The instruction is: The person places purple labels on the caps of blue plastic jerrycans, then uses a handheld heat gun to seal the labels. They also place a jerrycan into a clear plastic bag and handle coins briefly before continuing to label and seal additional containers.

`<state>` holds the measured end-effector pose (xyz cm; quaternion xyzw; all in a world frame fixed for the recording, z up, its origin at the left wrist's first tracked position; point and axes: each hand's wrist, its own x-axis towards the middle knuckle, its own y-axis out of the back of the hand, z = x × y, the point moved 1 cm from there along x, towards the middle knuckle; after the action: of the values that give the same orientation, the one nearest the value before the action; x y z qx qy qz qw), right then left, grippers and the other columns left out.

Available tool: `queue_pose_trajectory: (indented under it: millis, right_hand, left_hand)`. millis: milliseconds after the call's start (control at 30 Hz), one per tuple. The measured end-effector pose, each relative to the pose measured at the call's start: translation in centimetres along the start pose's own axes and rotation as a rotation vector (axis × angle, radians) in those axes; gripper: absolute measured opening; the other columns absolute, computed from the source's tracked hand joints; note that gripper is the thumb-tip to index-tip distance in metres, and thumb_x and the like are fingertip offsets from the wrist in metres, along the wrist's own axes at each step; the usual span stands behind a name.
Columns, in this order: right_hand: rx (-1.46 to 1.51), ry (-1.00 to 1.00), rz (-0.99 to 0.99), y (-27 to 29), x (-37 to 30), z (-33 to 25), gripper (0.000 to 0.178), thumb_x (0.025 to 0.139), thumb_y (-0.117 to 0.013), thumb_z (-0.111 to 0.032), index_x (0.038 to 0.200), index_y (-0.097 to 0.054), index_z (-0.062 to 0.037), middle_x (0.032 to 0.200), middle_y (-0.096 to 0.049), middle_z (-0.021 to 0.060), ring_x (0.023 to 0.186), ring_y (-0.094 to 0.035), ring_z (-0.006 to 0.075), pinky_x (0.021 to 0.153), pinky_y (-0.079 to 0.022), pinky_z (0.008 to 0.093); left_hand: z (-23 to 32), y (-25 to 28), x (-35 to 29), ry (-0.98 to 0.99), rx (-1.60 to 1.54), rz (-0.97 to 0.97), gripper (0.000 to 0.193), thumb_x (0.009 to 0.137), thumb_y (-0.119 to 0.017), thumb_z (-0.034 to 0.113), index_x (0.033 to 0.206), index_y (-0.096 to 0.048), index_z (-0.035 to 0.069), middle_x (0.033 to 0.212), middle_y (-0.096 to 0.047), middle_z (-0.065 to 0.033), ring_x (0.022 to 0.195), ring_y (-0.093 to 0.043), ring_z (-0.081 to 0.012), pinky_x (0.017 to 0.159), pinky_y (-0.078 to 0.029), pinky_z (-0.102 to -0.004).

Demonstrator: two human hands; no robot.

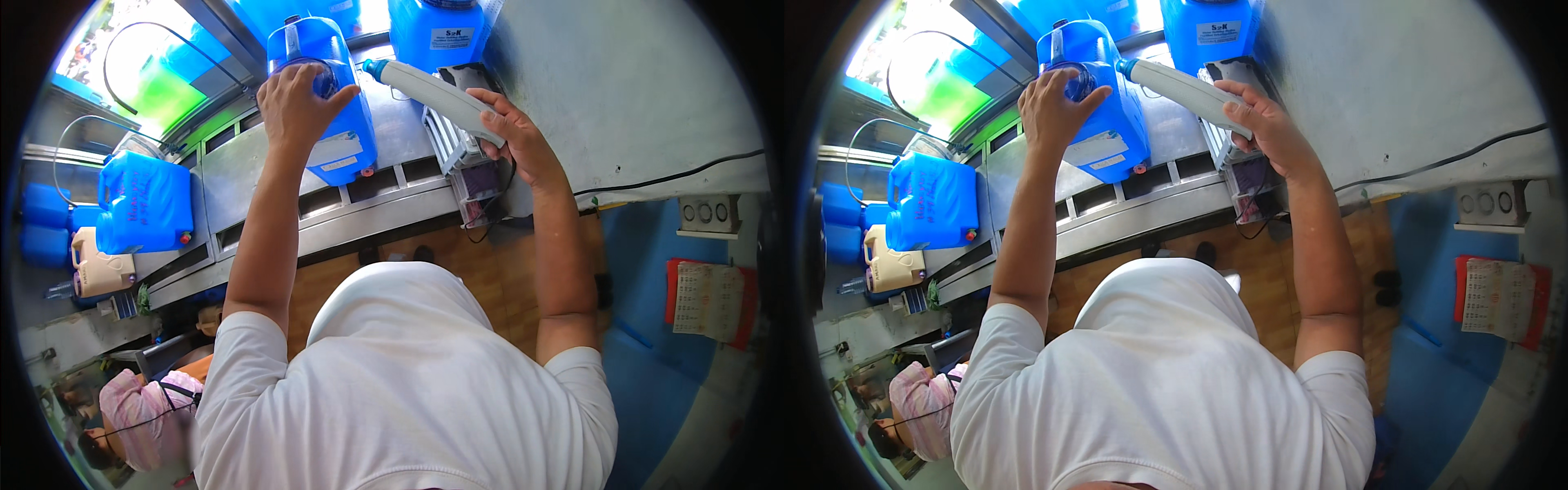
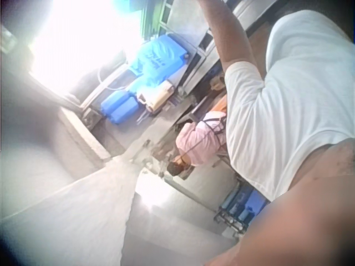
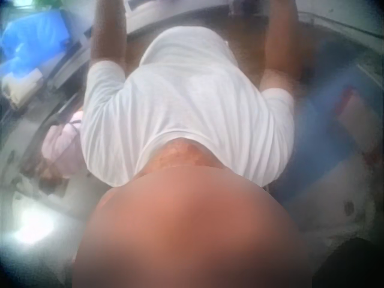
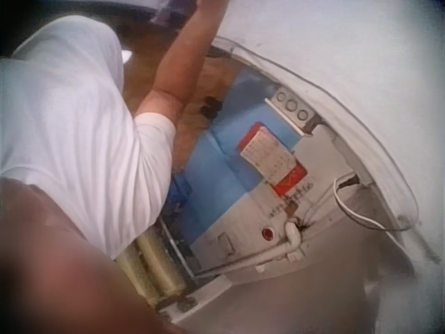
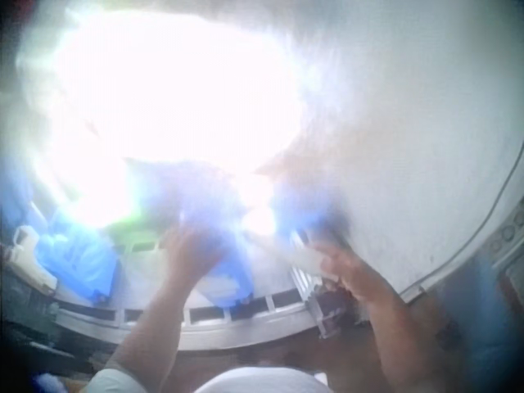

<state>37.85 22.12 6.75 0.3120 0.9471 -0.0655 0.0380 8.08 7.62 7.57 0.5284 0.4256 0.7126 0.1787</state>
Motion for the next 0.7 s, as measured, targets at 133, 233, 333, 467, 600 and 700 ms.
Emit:
queue_pose_trajectory:
  millis: [133, 233, 333, 467, 600, 700]
  right_hand:
    - [0.061, -0.006, 0.007, 0.8, 0.0, 1.2, 0.050, 0.094, -0.064, -0.034, 0.137, -0.055, -0.0121, 0.095, -0.062, -0.0004, 0.064, -0.048, 0.0050, 0.055, -0.039, 0.0196]
    - [0.066, -0.005, 0.004, 1.1, 0.0, 1.9, 0.048, 0.095, -0.063, -0.034, 0.137, -0.055, -0.0101, 0.095, -0.061, 0.0016, 0.063, -0.049, 0.0045, 0.055, -0.040, 0.0197]
    - [0.069, -0.020, -0.008, 1.2, 0.2, 2.3, 0.048, 0.095, -0.063, -0.033, 0.136, -0.056, -0.0112, 0.096, -0.061, 0.0012, 0.064, -0.048, 0.0048, 0.055, -0.040, 0.0195]
    - [0.078, -0.028, -0.068, 1.2, 0.7, 2.4, 0.048, 0.094, -0.064, -0.033, 0.137, -0.055, -0.0126, 0.095, -0.061, 0.0003, 0.065, -0.048, 0.0051, 0.056, -0.040, 0.0198]
    - [0.057, -0.022, -0.078, 0.7, 1.3, 1.8, 0.048, 0.095, -0.064, -0.034, 0.137, -0.056, -0.0112, 0.094, -0.060, 0.0007, 0.064, -0.048, 0.0046, 0.055, -0.040, 0.0192]
    - [0.029, -0.002, -0.084, 0.2, 1.8, 0.8, 0.048, 0.095, -0.063, -0.034, 0.136, -0.056, -0.0094, 0.093, -0.060, 0.0018, 0.062, -0.048, 0.0040, 0.053, -0.039, 0.0188]
  left_hand:
    - [1.4, -0.6, 1.9, 0.182, 0.110, -0.151, 0.051, 0.075, -0.076, 0.057, 0.103, -0.074, 0.015, 0.110, -0.070, -0.0077, 0.107, -0.064, -0.0284, 0.094, -0.047, -0.0436]
    - [1.5, -0.7, 1.9, 0.219, 0.112, -0.130, 0.044, 0.078, -0.074, 0.053, 0.100, -0.075, 0.015, 0.108, -0.071, -0.0074, 0.105, -0.066, -0.0279, 0.092, -0.049, -0.0435]
    - [1.3, -0.8, 1.6, 0.214, 0.098, -0.103, 0.039, 0.080, -0.074, 0.048, 0.100, -0.076, 0.014, 0.106, -0.072, -0.0069, 0.103, -0.066, -0.0275, 0.092, -0.048, -0.0433]
    - [1.1, -1.0, 1.4, 0.208, 0.102, -0.058, 0.036, 0.081, -0.073, 0.046, 0.099, -0.076, 0.014, 0.107, -0.072, -0.0059, 0.101, -0.066, -0.0274, 0.092, -0.047, -0.0434]
    - [0.8, -1.0, 1.4, 0.182, 0.053, -0.051, 0.043, 0.079, -0.074, 0.051, 0.100, -0.076, 0.014, 0.107, -0.072, -0.0058, 0.103, -0.066, -0.0276, 0.094, -0.047, -0.0434]
    - [-0.1, -0.5, 0.6, 0.118, -0.032, 0.009, 0.065, 0.073, -0.078, 0.059, 0.117, -0.069, 0.013, 0.120, -0.067, -0.0101, 0.117, -0.060, -0.0305, 0.098, -0.045, -0.0445]
